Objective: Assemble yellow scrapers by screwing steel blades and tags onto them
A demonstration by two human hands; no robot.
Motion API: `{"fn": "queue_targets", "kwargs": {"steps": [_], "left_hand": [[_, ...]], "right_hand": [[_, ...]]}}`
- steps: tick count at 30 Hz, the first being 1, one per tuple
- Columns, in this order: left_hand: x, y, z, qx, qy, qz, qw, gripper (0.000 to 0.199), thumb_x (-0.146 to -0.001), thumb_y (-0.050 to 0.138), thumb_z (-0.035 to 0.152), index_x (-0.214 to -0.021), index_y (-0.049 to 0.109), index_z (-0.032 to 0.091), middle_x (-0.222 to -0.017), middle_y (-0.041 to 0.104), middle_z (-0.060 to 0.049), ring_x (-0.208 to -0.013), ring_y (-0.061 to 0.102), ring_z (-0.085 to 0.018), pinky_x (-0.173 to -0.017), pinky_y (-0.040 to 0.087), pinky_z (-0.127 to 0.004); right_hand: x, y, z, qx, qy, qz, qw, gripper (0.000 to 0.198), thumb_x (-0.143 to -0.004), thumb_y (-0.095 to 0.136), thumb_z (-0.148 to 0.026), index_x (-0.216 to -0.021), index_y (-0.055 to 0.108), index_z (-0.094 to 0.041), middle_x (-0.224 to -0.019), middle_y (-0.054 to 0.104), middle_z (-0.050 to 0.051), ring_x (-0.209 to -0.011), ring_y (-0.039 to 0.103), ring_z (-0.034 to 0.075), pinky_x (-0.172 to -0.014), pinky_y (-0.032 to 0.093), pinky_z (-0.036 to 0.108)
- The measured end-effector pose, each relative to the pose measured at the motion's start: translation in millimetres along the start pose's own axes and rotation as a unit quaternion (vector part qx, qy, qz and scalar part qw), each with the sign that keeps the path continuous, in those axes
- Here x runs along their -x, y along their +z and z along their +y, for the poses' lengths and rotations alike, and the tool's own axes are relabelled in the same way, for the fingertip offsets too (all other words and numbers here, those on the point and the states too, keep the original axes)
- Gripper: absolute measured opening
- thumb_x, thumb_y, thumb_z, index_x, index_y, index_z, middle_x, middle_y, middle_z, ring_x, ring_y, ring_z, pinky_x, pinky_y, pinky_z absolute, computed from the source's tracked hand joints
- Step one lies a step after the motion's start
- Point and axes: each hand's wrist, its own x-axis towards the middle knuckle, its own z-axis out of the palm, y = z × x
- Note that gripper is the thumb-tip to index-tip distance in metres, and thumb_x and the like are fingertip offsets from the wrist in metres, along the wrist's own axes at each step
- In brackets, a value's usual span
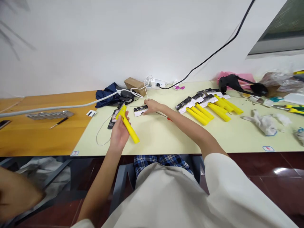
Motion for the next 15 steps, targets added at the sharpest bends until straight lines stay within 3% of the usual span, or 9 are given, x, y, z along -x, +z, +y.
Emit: {"fn": "queue_targets", "kwargs": {"steps": [2, 4, 8, 11, 15], "left_hand": [[32, -5, 1, -0.017, -0.032, -0.010, 0.999, 0.022, -0.107, 0.070, 0.041, -0.124, 0.078, 0.030, -0.142, 0.074, -0.006, -0.106, 0.074, -0.016, -0.088, 0.064, -0.024], [56, -8, 1, -0.020, -0.067, -0.003, 0.998, 0.021, -0.107, 0.070, 0.043, -0.121, 0.079, 0.029, -0.135, 0.074, -0.008, -0.104, 0.073, -0.017, -0.083, 0.064, -0.027], [70, 6, 0, -0.012, -0.119, -0.042, 0.992, 0.015, -0.106, 0.069, 0.037, -0.112, 0.076, 0.026, -0.118, 0.072, -0.010, -0.099, 0.072, -0.019, -0.081, 0.064, -0.030], [60, 37, -7, 0.009, -0.141, -0.081, 0.987, 0.012, -0.103, 0.070, 0.029, -0.112, 0.074, 0.023, -0.114, 0.071, -0.009, -0.098, 0.072, -0.018, -0.082, 0.063, -0.030], [49, 103, -26, 0.021, -0.148, -0.151, 0.977, 0.014, -0.100, 0.074, 0.027, -0.111, 0.073, 0.019, -0.115, 0.073, -0.011, -0.103, 0.074, -0.021, -0.081, 0.063, -0.031]], "right_hand": [[-14, 6, 2, -0.019, -0.025, -0.006, 0.999, 0.067, -0.072, 0.100, -0.048, -0.118, 0.067, -0.014, -0.118, 0.075, 0.016, -0.096, 0.070, 0.031, -0.084, 0.057, 0.038], [-14, 8, 2, -0.036, -0.047, 0.016, 0.998, 0.059, -0.077, 0.094, -0.039, -0.121, 0.064, -0.014, -0.119, 0.074, 0.015, -0.099, 0.068, 0.031, -0.088, 0.056, 0.039], [20, 1, -1, -0.054, -0.072, 0.094, 0.992, 0.052, -0.090, 0.071, -0.025, -0.138, 0.053, -0.014, -0.136, 0.069, 0.020, -0.114, 0.066, 0.033, -0.101, 0.053, 0.044], [60, -8, 0, -0.074, -0.061, 0.170, 0.981, 0.048, -0.092, 0.066, -0.030, -0.136, 0.052, -0.017, -0.135, 0.069, 0.019, -0.107, 0.067, 0.034, -0.097, 0.054, 0.047], [114, -9, 12, -0.091, -0.022, 0.243, 0.965, 0.039, -0.095, 0.061, -0.038, -0.128, 0.054, -0.019, -0.127, 0.072, 0.019, -0.101, 0.070, 0.033, -0.092, 0.056, 0.047]]}}
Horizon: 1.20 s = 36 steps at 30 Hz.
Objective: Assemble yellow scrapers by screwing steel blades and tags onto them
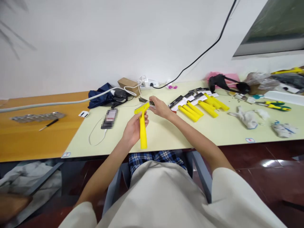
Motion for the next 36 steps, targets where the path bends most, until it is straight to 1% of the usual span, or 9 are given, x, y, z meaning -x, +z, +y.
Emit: {"fn": "queue_targets", "kwargs": {"steps": [3, 5, 9, 13, 18, 23, 28, 32, 36], "left_hand": [[-31, 45, -7, -0.003, 0.045, -0.082, 0.996, 0.019, -0.096, 0.082, 0.023, -0.110, 0.070, 0.018, -0.118, 0.075, -0.011, -0.114, 0.075, -0.026, -0.087, 0.063, -0.034], [-59, 68, -3, -0.005, 0.098, -0.112, 0.989, 0.023, -0.095, 0.085, 0.021, -0.111, 0.069, 0.018, -0.120, 0.075, -0.011, -0.121, 0.075, -0.029, -0.093, 0.064, -0.036], [-120, 89, 29, -0.035, 0.221, -0.103, 0.969, 0.031, -0.092, 0.091, 0.021, -0.112, 0.067, 0.020, -0.123, 0.075, -0.009, -0.137, 0.071, -0.032, -0.107, 0.062, -0.039], [-161, 91, 61, -0.074, 0.302, -0.082, 0.947, 0.032, -0.093, 0.091, 0.025, -0.114, 0.067, 0.021, -0.120, 0.075, -0.007, -0.138, 0.071, -0.033, -0.116, 0.060, -0.051], [-184, 88, 72, -0.149, 0.316, -0.095, 0.932, 0.045, -0.084, 0.098, 0.032, -0.115, 0.069, 0.018, -0.115, 0.076, -0.009, -0.128, 0.077, -0.033, -0.114, 0.063, -0.048], [-185, 78, 71, -0.241, 0.331, -0.149, 0.900, 0.057, -0.079, 0.099, 0.051, -0.117, 0.069, 0.022, -0.115, 0.079, -0.008, -0.105, 0.084, -0.028, -0.096, 0.071, -0.040], [-176, 71, 79, -0.294, 0.359, -0.177, 0.868, 0.054, -0.083, 0.095, 0.058, -0.117, 0.071, 0.023, -0.113, 0.081, -0.008, -0.101, 0.085, -0.026, -0.092, 0.072, -0.038], [-177, 67, 80, -0.288, 0.356, -0.179, 0.871, 0.056, -0.083, 0.094, 0.060, -0.118, 0.071, 0.024, -0.113, 0.081, -0.008, -0.108, 0.084, -0.028, -0.097, 0.071, -0.040], [-184, 62, 79, -0.283, 0.341, -0.179, 0.878, 0.059, -0.080, 0.096, 0.061, -0.118, 0.071, 0.023, -0.112, 0.081, -0.008, -0.110, 0.083, -0.029, -0.099, 0.070, -0.042]], "right_hand": [[30, -12, 12, 0.005, 0.030, 0.030, 0.999, 0.036, -0.099, 0.055, -0.040, -0.128, 0.053, -0.019, -0.123, 0.074, 0.020, -0.099, 0.072, 0.033, -0.090, 0.057, 0.046], [43, -16, 20, 0.000, 0.046, 0.045, 0.998, 0.041, -0.101, 0.054, -0.043, -0.133, 0.050, -0.019, -0.119, 0.075, 0.018, -0.093, 0.074, 0.032, -0.086, 0.058, 0.044], [51, -18, 27, -0.037, 0.069, 0.053, 0.996, 0.043, -0.104, 0.060, -0.048, -0.135, 0.045, -0.023, -0.113, 0.078, 0.012, -0.075, 0.075, 0.026, -0.076, 0.059, 0.038], [49, -17, 24, -0.049, 0.072, 0.033, 0.996, 0.045, -0.105, 0.065, -0.057, -0.130, 0.051, -0.024, -0.113, 0.079, 0.012, -0.077, 0.073, 0.027, -0.074, 0.054, 0.036], [51, -13, 22, -0.046, 0.068, 0.038, 0.996, 0.037, -0.105, 0.067, -0.051, -0.129, 0.054, -0.025, -0.107, 0.077, 0.008, -0.077, 0.068, 0.026, -0.072, 0.047, 0.034], [52, -11, 25, -0.061, 0.080, 0.062, 0.993, 0.033, -0.107, 0.062, -0.054, -0.119, 0.053, -0.024, -0.094, 0.073, 0.005, -0.071, 0.062, 0.023, -0.067, 0.042, 0.032], [49, -15, 21, -0.095, 0.098, 0.073, 0.988, 0.034, -0.113, 0.053, -0.054, -0.125, 0.056, -0.022, -0.093, 0.075, 0.005, -0.068, 0.062, 0.020, -0.067, 0.047, 0.031], [47, -14, 12, -0.171, 0.125, 0.083, 0.974, 0.045, -0.116, 0.048, -0.062, -0.135, 0.060, -0.023, -0.099, 0.079, 0.006, -0.086, 0.073, 0.022, -0.071, 0.052, 0.031], [44, -12, 4, -0.291, 0.159, 0.082, 0.940, 0.058, -0.115, 0.038, -0.070, -0.129, 0.067, -0.023, -0.111, 0.079, 0.009, -0.094, 0.075, 0.022, -0.066, 0.055, 0.030]]}}
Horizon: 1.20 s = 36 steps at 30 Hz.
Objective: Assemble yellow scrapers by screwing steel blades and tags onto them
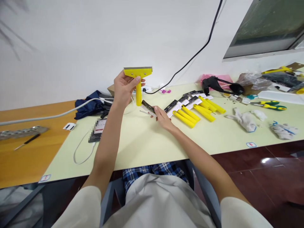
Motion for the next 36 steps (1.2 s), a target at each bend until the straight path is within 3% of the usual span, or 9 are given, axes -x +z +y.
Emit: {"fn": "queue_targets", "kwargs": {"steps": [4, 9, 15, 25, 28, 30, 33, 36], "left_hand": [[-1, -4, 4, 0.003, 0.013, 0.005, 1.000, 0.054, -0.085, 0.093, 0.060, -0.119, 0.071, 0.025, -0.114, 0.081, -0.007, -0.112, 0.083, -0.030, -0.101, 0.069, -0.047], [4, -1, 20, -0.002, 0.012, 0.004, 1.000, 0.047, -0.091, 0.089, 0.056, -0.121, 0.070, 0.026, -0.119, 0.079, -0.006, -0.117, 0.081, -0.031, -0.105, 0.068, -0.050], [8, 8, 20, 0.023, -0.005, -0.030, 0.999, 0.049, -0.086, 0.094, 0.055, -0.117, 0.070, 0.025, -0.117, 0.080, -0.007, -0.114, 0.082, -0.030, -0.103, 0.069, -0.048], [11, 11, 20, 0.060, -0.019, -0.048, 0.997, 0.053, -0.083, 0.097, 0.056, -0.116, 0.070, 0.024, -0.119, 0.079, -0.008, -0.115, 0.081, -0.030, -0.104, 0.069, -0.048], [12, 12, 21, 0.076, -0.020, -0.072, 0.994, 0.054, -0.082, 0.098, 0.057, -0.117, 0.071, 0.025, -0.120, 0.079, -0.007, -0.115, 0.081, -0.029, -0.107, 0.068, -0.048], [12, 12, 20, 0.080, -0.022, -0.082, 0.993, 0.054, -0.082, 0.097, 0.058, -0.117, 0.071, 0.025, -0.120, 0.079, -0.007, -0.115, 0.081, -0.029, -0.108, 0.067, -0.049], [13, 11, 18, 0.076, -0.025, -0.085, 0.993, 0.054, -0.082, 0.096, 0.061, -0.116, 0.071, 0.027, -0.120, 0.079, -0.006, -0.114, 0.081, -0.030, -0.107, 0.068, -0.051], [14, 11, 15, 0.063, -0.033, -0.081, 0.994, 0.055, -0.082, 0.095, 0.062, -0.117, 0.071, 0.028, -0.120, 0.079, -0.006, -0.114, 0.082, -0.031, -0.106, 0.069, -0.053]], "right_hand": [[-2, 3, -2, -0.081, 0.047, -0.023, 0.995, 0.057, -0.106, 0.057, -0.073, -0.124, 0.072, -0.021, -0.118, 0.077, 0.011, -0.094, 0.075, 0.022, -0.063, 0.059, 0.027], [-3, 3, 1, -0.140, 0.079, -0.017, 0.987, 0.050, -0.098, 0.075, -0.062, -0.126, 0.076, -0.021, -0.125, 0.071, 0.011, -0.093, 0.075, 0.021, -0.060, 0.061, 0.026], [-2, 2, 0, -0.227, 0.107, -0.033, 0.967, 0.049, -0.095, 0.083, -0.058, -0.127, 0.077, -0.021, -0.103, 0.068, 0.006, -0.085, 0.074, 0.021, -0.060, 0.062, 0.029], [-3, 1, -3, -0.306, 0.165, -0.049, 0.936, 0.049, -0.075, 0.093, -0.036, -0.119, 0.082, -0.019, -0.095, 0.072, 0.004, -0.082, 0.077, 0.023, -0.063, 0.060, 0.030], [-2, 2, -6, -0.337, 0.172, -0.044, 0.925, 0.043, -0.078, 0.090, -0.038, -0.115, 0.081, -0.019, -0.097, 0.078, 0.005, -0.084, 0.078, 0.024, -0.069, 0.062, 0.032], [-2, 2, -10, -0.364, 0.182, -0.044, 0.912, 0.037, -0.084, 0.086, -0.042, -0.114, 0.080, -0.021, -0.101, 0.081, 0.005, -0.096, 0.079, 0.026, -0.082, 0.065, 0.035], [-1, 2, -14, -0.379, 0.197, -0.053, 0.903, 0.039, -0.095, 0.076, -0.046, -0.123, 0.079, -0.020, -0.111, 0.084, 0.008, -0.113, 0.078, 0.029, -0.101, 0.063, 0.039], [-3, 1, -16, -0.387, 0.197, -0.043, 0.900, 0.047, -0.101, 0.066, -0.048, -0.137, 0.072, -0.018, -0.113, 0.085, 0.010, -0.114, 0.079, 0.030, -0.103, 0.063, 0.042]]}}
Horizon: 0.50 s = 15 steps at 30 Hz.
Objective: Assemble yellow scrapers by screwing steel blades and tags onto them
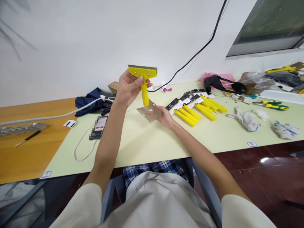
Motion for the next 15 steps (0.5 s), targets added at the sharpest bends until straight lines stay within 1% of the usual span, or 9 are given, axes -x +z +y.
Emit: {"fn": "queue_targets", "kwargs": {"steps": [1, 3, 5, 7, 9, 12, 15], "left_hand": [[0, 0, -1, -0.004, -0.005, -0.001, 1.000, 0.055, -0.082, 0.095, 0.062, -0.117, 0.071, 0.028, -0.119, 0.079, -0.006, -0.114, 0.082, -0.031, -0.106, 0.069, -0.053], [1, 2, -4, -0.009, -0.012, -0.008, 1.000, 0.054, -0.083, 0.095, 0.061, -0.117, 0.070, 0.028, -0.117, 0.079, -0.006, -0.115, 0.081, -0.032, -0.105, 0.069, -0.054], [2, 5, -7, -0.011, -0.016, -0.021, 1.000, 0.054, -0.082, 0.096, 0.060, -0.116, 0.070, 0.027, -0.115, 0.080, -0.006, -0.117, 0.081, -0.033, -0.105, 0.069, -0.055], [3, 9, -10, -0.016, -0.021, -0.042, 0.999, 0.056, -0.081, 0.096, 0.061, -0.116, 0.070, 0.027, -0.113, 0.080, -0.006, -0.119, 0.081, -0.033, -0.105, 0.069, -0.055], [4, 14, -12, -0.022, -0.029, -0.068, 0.997, 0.057, -0.080, 0.096, 0.064, -0.115, 0.071, 0.026, -0.112, 0.081, -0.007, -0.120, 0.081, -0.034, -0.105, 0.070, -0.055], [6, 19, -12, -0.029, -0.043, -0.108, 0.993, 0.059, -0.079, 0.095, 0.066, -0.111, 0.072, 0.024, -0.111, 0.083, -0.009, -0.119, 0.081, -0.034, -0.103, 0.071, -0.054], [7, 21, -10, -0.023, -0.063, -0.144, 0.987, 0.058, -0.078, 0.096, 0.066, -0.108, 0.073, 0.022, -0.111, 0.083, -0.011, -0.115, 0.082, -0.033, -0.101, 0.072, -0.053]], "right_hand": [[-1, 0, -1, -0.005, -0.001, 0.003, 1.000, 0.049, -0.102, 0.063, -0.048, -0.140, 0.070, -0.018, -0.113, 0.085, 0.011, -0.112, 0.079, 0.030, -0.100, 0.064, 0.042], [-2, -2, -1, -0.010, 0.004, 0.001, 1.000, 0.051, -0.102, 0.059, -0.048, -0.143, 0.067, -0.018, -0.112, 0.084, 0.010, -0.101, 0.081, 0.029, -0.090, 0.067, 0.041], [-4, -4, -2, -0.012, 0.011, -0.003, 1.000, 0.048, -0.101, 0.059, -0.049, -0.136, 0.068, -0.019, -0.109, 0.082, 0.009, -0.086, 0.081, 0.027, -0.078, 0.067, 0.038], [-5, -5, -2, -0.016, 0.016, -0.006, 1.000, 0.045, -0.100, 0.058, -0.051, -0.127, 0.070, -0.017, -0.106, 0.081, 0.009, -0.077, 0.079, 0.025, -0.070, 0.066, 0.036], [-5, -5, -3, -0.023, 0.018, -0.003, 1.000, 0.043, -0.101, 0.057, -0.050, -0.122, 0.072, -0.016, -0.104, 0.080, 0.009, -0.074, 0.078, 0.025, -0.067, 0.066, 0.035], [-5, -5, -5, -0.033, 0.017, 0.003, 0.999, 0.040, -0.102, 0.054, -0.049, -0.118, 0.071, -0.017, -0.100, 0.080, 0.008, -0.070, 0.077, 0.024, -0.064, 0.065, 0.035], [-5, -5, -5, -0.033, 0.026, 0.009, 0.999, 0.038, -0.101, 0.053, -0.050, -0.116, 0.068, -0.018, -0.091, 0.078, 0.007, -0.063, 0.073, 0.023, -0.058, 0.064, 0.035]]}}
